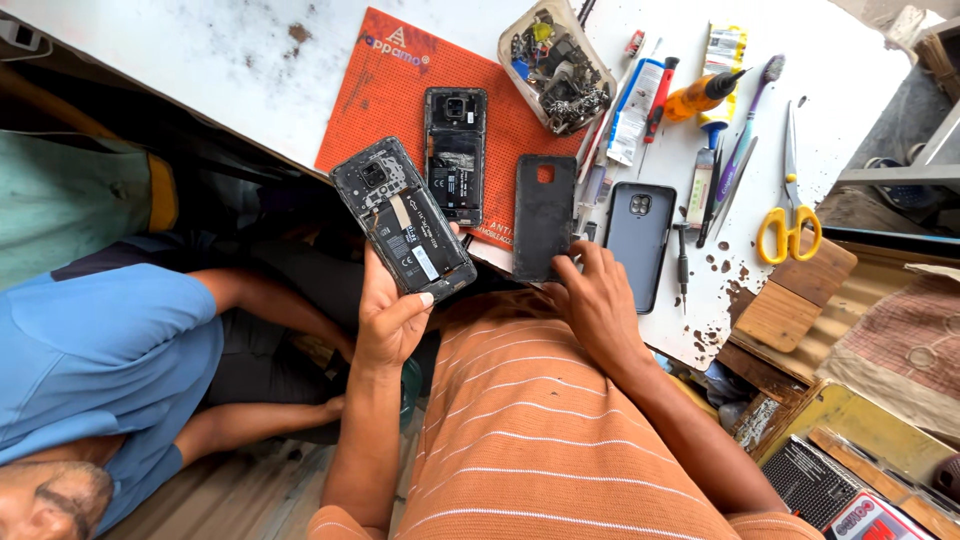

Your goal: The person disassembles a smartphone, removes the back cover and camera module, and uses a screwdriver to unscrew components. They then reassemble the phone and test the screen by navigating the setup interface.

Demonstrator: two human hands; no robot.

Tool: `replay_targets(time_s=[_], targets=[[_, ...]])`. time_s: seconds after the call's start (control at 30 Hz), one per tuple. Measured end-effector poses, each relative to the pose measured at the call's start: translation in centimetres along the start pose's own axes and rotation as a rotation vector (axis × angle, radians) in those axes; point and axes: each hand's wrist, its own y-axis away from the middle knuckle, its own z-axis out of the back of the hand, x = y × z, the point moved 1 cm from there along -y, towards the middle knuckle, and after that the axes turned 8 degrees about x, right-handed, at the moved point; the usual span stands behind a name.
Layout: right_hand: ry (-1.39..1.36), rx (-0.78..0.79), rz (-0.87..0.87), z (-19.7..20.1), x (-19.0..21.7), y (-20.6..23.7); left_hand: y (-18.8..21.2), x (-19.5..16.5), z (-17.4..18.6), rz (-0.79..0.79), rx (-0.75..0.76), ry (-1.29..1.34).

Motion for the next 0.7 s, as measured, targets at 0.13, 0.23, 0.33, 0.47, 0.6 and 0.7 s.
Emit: replay_targets(time_s=[0.13,0.23,0.33,0.47,0.6,0.7], targets=[[-0.025,-0.036,0.142,-0.6,-0.6,-0.1,-0.4,0.0,0.1,0.03,0.016,-0.002],[0.037,-0.043,0.199,-0.9,-1.0,-0.1,-0.7,0.1,0.1,0.046,0.016,0.001],[0.086,-0.094,0.278,-1.1,-1.5,-0.1,-0.8,0.2,-0.1,0.046,0.023,0.008],[0.063,-0.085,0.272,-1.0,-1.8,-0.3,-0.8,0.3,-0.1,0.041,0.029,0.014],[0.099,-0.095,0.289,-1.1,-0.9,-1.2,-0.7,0.2,0.1,0.037,0.031,0.012],[0.156,-0.078,0.288,-1.2,0.2,-1.7,-0.6,0.3,0.1,0.045,0.019,0.017]])
